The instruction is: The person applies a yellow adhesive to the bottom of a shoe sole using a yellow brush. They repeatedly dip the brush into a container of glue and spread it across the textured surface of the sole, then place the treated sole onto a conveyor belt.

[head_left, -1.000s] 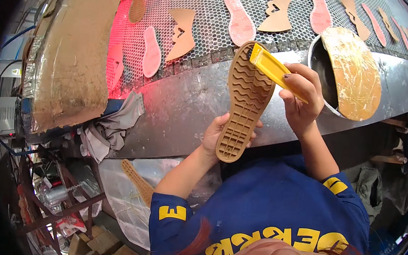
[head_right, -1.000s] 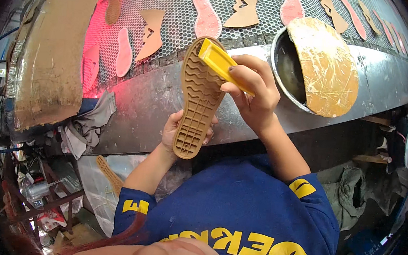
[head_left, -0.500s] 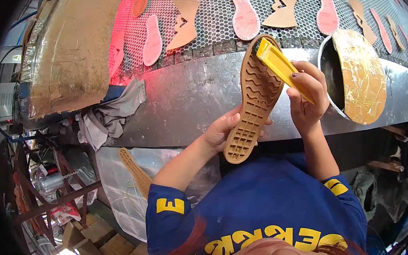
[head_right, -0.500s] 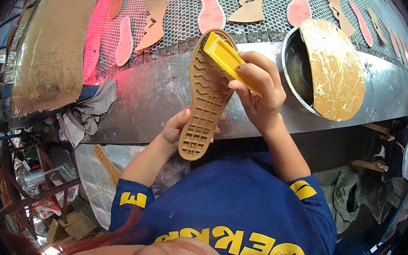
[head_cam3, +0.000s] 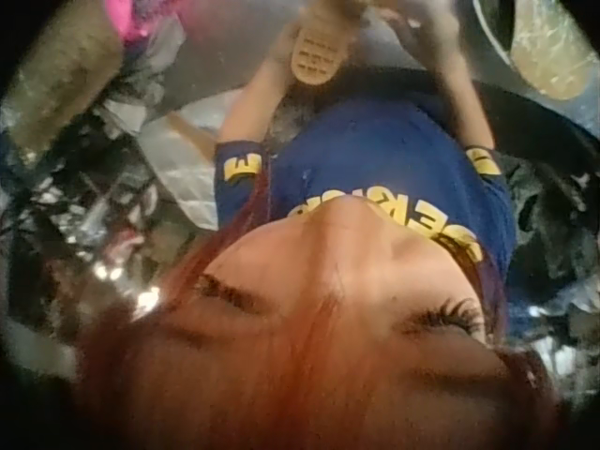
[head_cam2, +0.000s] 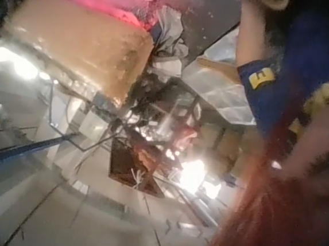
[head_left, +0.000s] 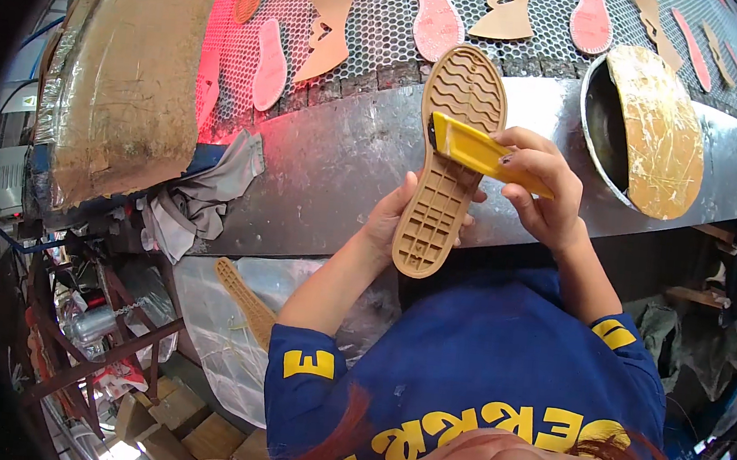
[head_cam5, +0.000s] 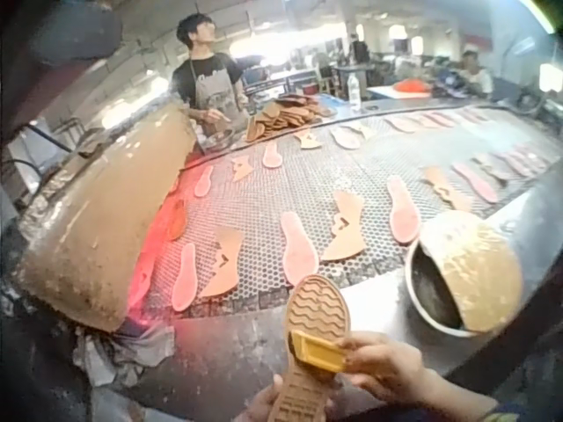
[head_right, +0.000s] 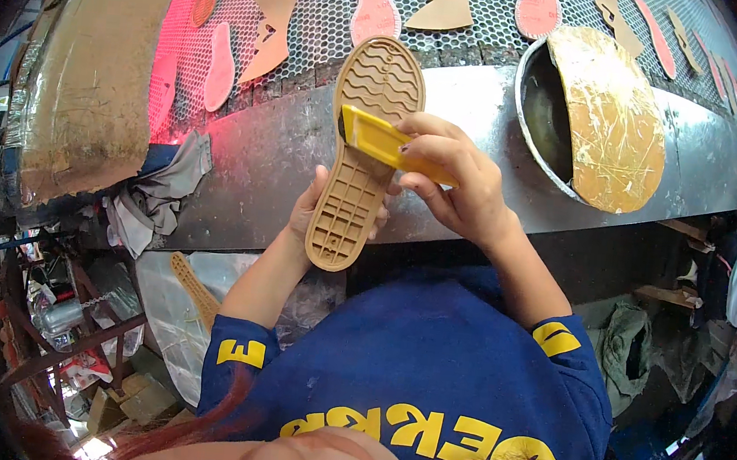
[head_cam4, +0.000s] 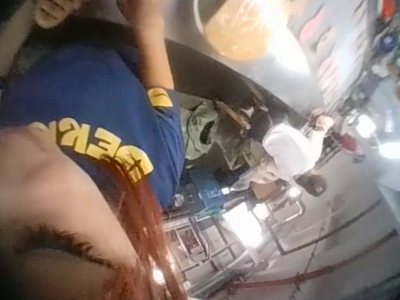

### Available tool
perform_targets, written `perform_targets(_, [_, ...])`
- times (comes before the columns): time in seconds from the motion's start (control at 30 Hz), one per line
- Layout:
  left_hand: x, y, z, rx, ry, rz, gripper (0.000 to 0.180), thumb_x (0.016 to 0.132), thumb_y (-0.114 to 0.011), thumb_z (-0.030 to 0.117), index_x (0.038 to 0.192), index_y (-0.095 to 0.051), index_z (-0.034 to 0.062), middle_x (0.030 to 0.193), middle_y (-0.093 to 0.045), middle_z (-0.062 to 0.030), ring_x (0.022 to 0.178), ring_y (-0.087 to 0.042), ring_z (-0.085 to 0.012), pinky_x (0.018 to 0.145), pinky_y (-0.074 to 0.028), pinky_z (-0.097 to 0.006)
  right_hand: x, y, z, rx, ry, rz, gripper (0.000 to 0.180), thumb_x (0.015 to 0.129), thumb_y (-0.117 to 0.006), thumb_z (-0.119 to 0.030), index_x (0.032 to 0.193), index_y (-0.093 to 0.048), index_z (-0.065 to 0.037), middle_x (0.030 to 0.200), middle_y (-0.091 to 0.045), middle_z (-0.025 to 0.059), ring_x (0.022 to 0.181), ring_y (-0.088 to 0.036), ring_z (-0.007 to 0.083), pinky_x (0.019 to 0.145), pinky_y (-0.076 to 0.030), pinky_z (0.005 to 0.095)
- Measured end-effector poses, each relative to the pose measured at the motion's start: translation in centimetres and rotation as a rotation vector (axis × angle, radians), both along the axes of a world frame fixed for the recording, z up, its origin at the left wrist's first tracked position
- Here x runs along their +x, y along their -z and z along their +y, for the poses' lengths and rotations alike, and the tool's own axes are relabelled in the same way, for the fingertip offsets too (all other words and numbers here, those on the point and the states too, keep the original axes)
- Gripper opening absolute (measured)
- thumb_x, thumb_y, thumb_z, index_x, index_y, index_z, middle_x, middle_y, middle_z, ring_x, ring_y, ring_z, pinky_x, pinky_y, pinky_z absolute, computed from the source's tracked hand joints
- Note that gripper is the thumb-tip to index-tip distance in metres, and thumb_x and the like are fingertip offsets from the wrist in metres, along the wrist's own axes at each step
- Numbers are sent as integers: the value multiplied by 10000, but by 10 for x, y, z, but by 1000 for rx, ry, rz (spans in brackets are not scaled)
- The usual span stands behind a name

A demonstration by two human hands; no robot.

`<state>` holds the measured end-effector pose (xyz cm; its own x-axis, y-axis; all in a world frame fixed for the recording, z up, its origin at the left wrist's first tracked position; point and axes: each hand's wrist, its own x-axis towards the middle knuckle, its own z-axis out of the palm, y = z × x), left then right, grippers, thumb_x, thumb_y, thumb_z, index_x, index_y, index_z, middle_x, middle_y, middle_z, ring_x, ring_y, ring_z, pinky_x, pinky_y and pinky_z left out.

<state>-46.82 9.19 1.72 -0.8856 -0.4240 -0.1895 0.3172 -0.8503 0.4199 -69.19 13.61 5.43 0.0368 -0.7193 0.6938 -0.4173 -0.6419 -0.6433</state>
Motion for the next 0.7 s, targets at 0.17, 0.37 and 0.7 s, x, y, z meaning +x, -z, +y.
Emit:
perform_targets(0.17, [4,8,-2,60,-62,27,761,915,-416,644,1397,-372,58,1251,-544,-188,1007,-640,-270,782,-587,-393,10,-3,13,37,-54,33,356,850,-718,-233,1064,-529,-21,1098,-622,209,952,-651,341,810,-533,367])
perform_targets(0.37, [-7,-12,-4,14,-181,-94,762,937,-370,639,1400,-365,35,1269,-543,-139,1038,-628,-229,779,-589,-351,28,-2,29,24,-144,58,386,871,-684,-326,1045,-538,-14,1062,-624,220,930,-659,338,773,-542,364])
perform_targets(0.7, [0,-3,-6,200,-92,159,726,954,-411,581,1396,-381,7,1249,-531,-217,953,-621,-265,694,-575,-329,18,-10,3,-124,217,38,355,830,-740,-233,1046,-580,-1,1074,-634,194,952,-645,304,801,-531,347])
